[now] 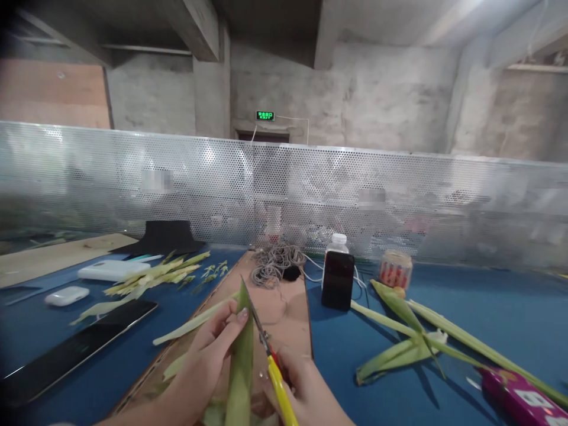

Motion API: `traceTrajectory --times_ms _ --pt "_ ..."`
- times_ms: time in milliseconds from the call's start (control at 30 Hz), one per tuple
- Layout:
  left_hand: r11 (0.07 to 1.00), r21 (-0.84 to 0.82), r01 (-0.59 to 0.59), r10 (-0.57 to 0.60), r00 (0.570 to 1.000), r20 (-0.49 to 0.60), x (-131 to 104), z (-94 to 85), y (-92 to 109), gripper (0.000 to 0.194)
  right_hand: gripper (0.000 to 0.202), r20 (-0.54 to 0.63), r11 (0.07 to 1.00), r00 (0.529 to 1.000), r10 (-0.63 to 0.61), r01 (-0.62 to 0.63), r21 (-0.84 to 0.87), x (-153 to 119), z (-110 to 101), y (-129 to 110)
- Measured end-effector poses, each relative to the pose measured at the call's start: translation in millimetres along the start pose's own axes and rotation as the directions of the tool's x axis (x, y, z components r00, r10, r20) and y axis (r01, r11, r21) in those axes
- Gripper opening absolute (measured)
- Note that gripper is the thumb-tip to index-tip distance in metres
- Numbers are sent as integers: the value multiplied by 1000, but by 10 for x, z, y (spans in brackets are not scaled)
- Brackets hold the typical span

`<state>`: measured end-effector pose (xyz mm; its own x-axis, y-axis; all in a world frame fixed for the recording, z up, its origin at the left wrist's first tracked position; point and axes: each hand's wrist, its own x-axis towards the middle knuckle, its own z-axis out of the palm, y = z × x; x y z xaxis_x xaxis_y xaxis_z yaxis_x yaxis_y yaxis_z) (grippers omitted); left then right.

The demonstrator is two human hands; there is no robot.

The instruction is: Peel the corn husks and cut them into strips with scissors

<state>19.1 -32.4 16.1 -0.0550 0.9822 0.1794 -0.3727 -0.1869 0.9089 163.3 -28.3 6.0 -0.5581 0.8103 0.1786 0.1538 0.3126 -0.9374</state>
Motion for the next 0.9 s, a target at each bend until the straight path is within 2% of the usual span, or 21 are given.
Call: traceTrajectory --times_ms 333,500,900 --pt "1000 4 14 -14 999 44 3 -29 -55 28 50 12 1000 1000 0 0 9 5 6 17" --pt "999 -16 31 -31 999 16 -10 -26 -55 28 49 10 1000 1000 7 -7 17 -4 11 -4" --pt "999 -21 27 -25 995 95 -38 -6 -25 20 50 67 998 998 15 -19 57 -2 16 40"
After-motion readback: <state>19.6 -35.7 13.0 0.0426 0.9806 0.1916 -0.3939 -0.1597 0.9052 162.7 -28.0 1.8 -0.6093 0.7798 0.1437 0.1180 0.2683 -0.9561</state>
